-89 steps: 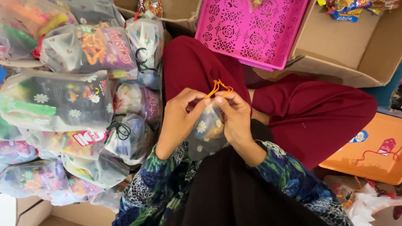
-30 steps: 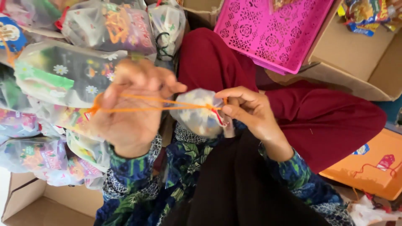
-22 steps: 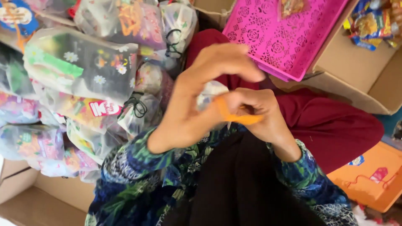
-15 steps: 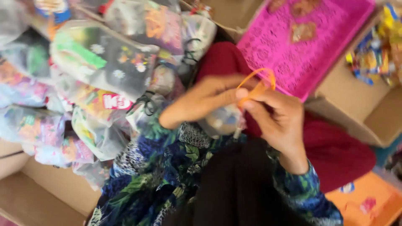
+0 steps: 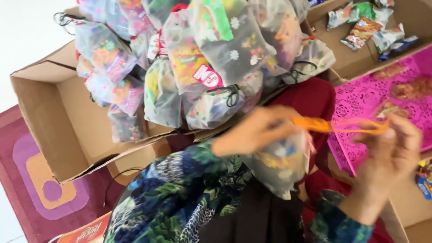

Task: The person packs small snack items into clear plastic gift bags, placing multiple snacks inside each and securing the bags with orange ties and decorative tags.

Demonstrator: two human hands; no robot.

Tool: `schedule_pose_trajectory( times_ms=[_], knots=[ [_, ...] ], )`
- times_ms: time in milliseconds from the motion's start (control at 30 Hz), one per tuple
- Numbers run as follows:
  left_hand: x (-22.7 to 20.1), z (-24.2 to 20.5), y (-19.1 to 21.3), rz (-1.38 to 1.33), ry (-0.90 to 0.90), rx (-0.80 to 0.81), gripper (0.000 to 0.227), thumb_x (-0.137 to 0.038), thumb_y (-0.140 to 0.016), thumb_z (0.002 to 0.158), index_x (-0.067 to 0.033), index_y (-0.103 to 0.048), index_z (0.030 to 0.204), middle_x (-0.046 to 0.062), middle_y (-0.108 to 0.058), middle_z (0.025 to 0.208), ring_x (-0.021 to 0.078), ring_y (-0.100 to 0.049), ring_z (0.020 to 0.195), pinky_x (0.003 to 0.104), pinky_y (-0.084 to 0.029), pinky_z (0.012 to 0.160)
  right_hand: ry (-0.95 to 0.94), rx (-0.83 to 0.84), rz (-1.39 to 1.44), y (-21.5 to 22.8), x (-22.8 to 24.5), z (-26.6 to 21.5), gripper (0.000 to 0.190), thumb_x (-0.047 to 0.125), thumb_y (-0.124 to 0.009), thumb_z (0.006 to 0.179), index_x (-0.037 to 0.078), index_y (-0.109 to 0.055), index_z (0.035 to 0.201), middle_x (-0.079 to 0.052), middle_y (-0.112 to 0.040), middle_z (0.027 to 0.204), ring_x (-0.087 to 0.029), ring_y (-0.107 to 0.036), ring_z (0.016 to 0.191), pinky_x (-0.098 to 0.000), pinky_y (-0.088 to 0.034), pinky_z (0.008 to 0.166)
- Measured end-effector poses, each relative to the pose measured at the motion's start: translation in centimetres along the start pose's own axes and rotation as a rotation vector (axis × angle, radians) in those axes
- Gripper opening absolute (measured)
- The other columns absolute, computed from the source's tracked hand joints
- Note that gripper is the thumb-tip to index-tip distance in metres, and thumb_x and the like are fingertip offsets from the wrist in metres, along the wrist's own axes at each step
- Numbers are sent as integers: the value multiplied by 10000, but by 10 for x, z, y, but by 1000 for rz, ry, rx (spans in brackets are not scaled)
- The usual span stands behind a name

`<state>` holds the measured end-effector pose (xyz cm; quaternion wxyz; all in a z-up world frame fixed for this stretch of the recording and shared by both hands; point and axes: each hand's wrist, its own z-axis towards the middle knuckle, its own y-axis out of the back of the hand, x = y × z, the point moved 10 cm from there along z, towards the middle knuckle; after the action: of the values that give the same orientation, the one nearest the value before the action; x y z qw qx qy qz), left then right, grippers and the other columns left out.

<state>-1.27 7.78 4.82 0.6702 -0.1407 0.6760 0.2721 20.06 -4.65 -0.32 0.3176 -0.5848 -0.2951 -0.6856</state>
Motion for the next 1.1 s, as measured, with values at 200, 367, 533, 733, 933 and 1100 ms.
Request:
schedule_pose_trajectory(
  times_ms=[200,367,533,733,933,1100],
  knots=[
    [-25,-138,249,478,70,-851,150,-89,-598,1037,46,-580,1097,116,-596,986,179,-590,862,292,-530,746,-283,-249,-44,127,-102,-38,185,204,-548,1280,220,-592,1458,52,-649,1163,-37,-636,994,-153,-580,941],
    [23,-201,422,988,-174,-998,160,39,-652,1144,86,-525,1229,193,-541,1164,305,-484,1034,394,-385,929,-337,-322,-111,166,-128,-67,223,236,-570,1239,201,-612,1455,44,-648,1186,-9,-608,924,-112,-564,881],
    [163,-163,481,1596,446,-1302,713,-525,-674,1143,-125,-290,1590,252,-260,1607,458,-519,1423,494,-488,1173,-355,-215,-120,180,-173,-80,203,177,-536,1265,177,-551,1467,6,-631,1214,-60,-614,956,-168,-562,910],
    [166,-153,444,1381,480,-1226,683,-556,-629,1178,-246,-275,1674,128,-121,1719,354,-90,1620,604,-34,1319,-379,-298,-143,212,-192,-113,217,181,-566,1241,157,-564,1456,-6,-657,1222,-48,-632,930,-151,-574,858],
    [57,-130,333,887,-6,-1413,701,-574,-307,1146,-118,-273,1678,104,-56,1752,320,-46,1682,532,-86,1437,-428,-485,-170,288,-215,-189,209,240,-568,1250,182,-562,1450,37,-657,1221,4,-623,945,-105,-559,838],
    [-26,-36,105,602,-350,-989,673,-440,-412,1181,-298,-67,1741,-11,-114,1834,298,-165,1778,641,-301,1533,-440,-672,-223,350,-238,-267,275,265,-655,1208,131,-625,1446,46,-614,1052,-26,-595,876,-153,-585,828]
  ],
)
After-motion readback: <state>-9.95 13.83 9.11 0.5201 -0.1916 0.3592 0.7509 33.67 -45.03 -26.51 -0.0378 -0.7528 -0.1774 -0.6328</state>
